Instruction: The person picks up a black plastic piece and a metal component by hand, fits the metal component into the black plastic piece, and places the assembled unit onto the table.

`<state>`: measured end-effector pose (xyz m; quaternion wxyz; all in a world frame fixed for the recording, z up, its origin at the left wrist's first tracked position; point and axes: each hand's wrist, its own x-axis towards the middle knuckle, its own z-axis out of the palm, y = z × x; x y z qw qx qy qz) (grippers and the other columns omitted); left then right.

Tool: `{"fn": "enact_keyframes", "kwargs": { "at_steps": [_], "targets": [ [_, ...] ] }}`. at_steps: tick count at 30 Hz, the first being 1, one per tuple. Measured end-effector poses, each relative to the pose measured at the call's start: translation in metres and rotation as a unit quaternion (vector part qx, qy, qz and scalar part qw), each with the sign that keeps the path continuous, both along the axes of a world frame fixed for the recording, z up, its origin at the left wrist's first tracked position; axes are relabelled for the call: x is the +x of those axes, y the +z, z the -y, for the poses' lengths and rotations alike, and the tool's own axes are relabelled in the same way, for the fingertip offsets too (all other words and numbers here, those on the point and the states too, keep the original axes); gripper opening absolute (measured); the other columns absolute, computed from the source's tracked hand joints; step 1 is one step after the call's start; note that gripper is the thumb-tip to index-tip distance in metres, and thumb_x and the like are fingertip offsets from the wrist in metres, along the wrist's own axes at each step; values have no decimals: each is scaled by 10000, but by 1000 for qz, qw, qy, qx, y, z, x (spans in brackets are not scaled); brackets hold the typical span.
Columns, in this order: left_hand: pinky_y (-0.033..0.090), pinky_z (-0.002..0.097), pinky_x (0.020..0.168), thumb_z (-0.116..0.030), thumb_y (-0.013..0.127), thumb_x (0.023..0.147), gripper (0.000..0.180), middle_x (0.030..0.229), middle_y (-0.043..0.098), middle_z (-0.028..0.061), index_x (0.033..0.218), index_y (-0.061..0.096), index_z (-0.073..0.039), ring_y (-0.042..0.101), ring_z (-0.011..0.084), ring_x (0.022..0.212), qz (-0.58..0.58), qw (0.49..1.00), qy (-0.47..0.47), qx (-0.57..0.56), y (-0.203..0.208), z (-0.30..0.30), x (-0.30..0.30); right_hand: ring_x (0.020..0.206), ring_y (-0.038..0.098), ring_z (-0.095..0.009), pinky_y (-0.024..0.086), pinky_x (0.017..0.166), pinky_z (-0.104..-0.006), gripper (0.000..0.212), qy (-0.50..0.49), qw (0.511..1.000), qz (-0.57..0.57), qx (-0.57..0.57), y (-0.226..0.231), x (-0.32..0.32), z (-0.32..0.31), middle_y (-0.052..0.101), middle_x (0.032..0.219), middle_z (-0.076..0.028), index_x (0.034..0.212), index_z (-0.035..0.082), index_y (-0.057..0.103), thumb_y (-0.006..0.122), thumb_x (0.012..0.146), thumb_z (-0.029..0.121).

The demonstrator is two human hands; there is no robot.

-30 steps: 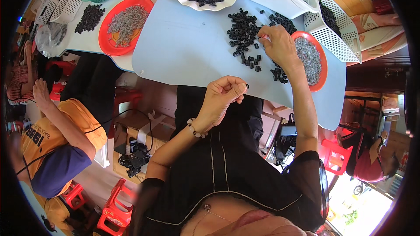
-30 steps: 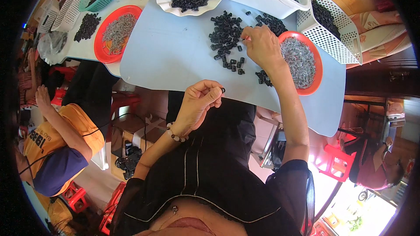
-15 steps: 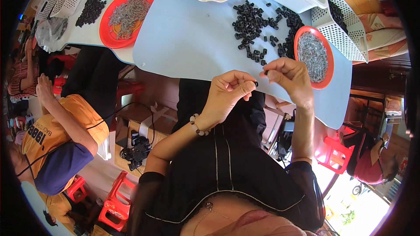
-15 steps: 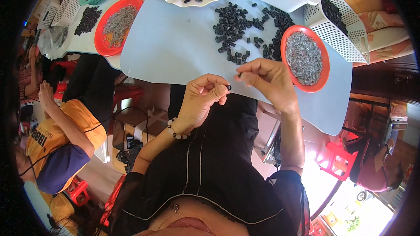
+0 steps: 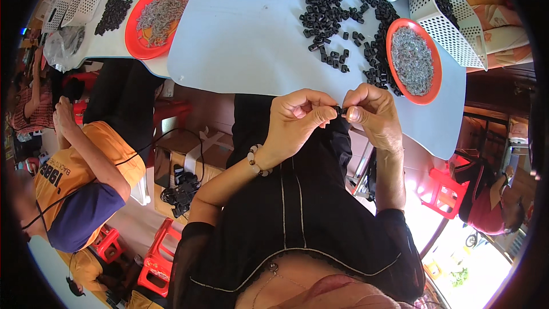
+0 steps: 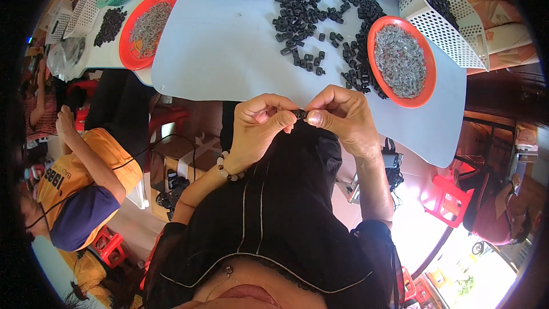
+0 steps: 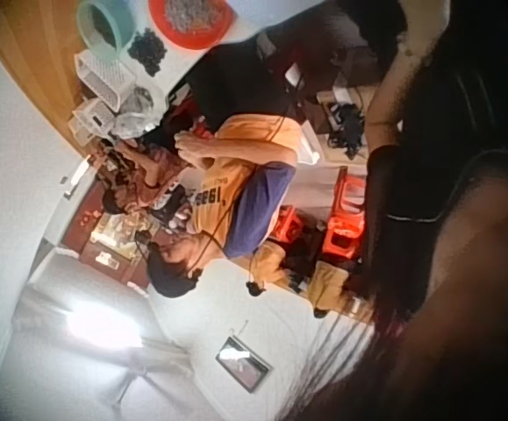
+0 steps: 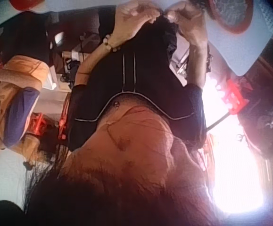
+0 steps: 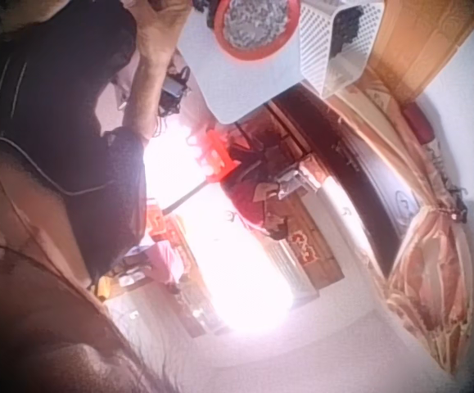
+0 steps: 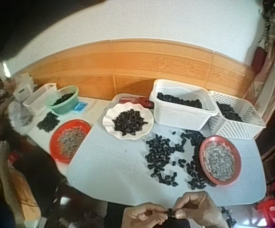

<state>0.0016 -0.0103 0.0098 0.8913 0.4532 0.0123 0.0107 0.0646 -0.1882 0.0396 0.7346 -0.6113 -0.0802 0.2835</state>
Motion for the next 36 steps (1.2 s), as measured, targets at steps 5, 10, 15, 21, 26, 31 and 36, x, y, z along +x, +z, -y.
{"fn": "enact_keyframes", "kwargs": {
  "at_steps": [5,10,15,21,26,31,36],
  "targets": [
    [495,213,635,-58,723,877,159,833,676,70,994,679,41,598,87,701,10,999,-14,42,-3,-3,-3,646,503,-88,402,574,-239,254,14,1000,14,-12,5,0,-1,610,735,-50,808,25,626,828,776,177],
    [507,228,666,-14,714,872,148,846,666,86,992,666,57,610,111,722,20,995,0,98,-2,-2,-7,668,512,-96,404,582,-238,229,26,999,34,-8,3,-1,-2,610,741,-50,805,18,632,828,767,130],
    [513,240,675,53,702,853,118,911,657,124,960,661,79,625,126,744,113,964,40,238,-4,-4,-11,676,519,-105,420,601,-240,204,43,998,41,-9,8,-1,0,622,765,-62,785,11,646,832,744,84],
    [480,249,615,63,708,809,59,775,671,106,852,688,28,627,151,676,85,950,119,275,5,-1,-16,708,601,-77,465,632,-231,103,98,987,72,-105,12,1,-5,664,740,-30,783,-1,675,772,767,29],
    [466,215,637,53,708,847,97,875,660,94,933,664,57,588,103,714,68,963,92,243,-5,-6,-16,676,542,-47,429,614,-231,115,58,995,51,-57,-8,-4,-15,647,720,1,764,6,664,773,777,40],
    [479,215,629,27,692,882,112,846,644,74,979,653,65,570,86,701,15,974,89,210,-2,-11,-6,809,601,-66,496,745,-230,89,15,998,52,16,-16,-4,-22,658,843,-35,879,-6,630,715,859,4],
    [482,223,627,13,696,885,124,837,641,76,985,650,69,564,91,688,30,978,97,184,-1,-10,-5,809,613,-77,499,752,-231,85,23,997,71,20,-8,2,-20,657,842,-33,899,-16,643,716,868,16]
  ]
}}
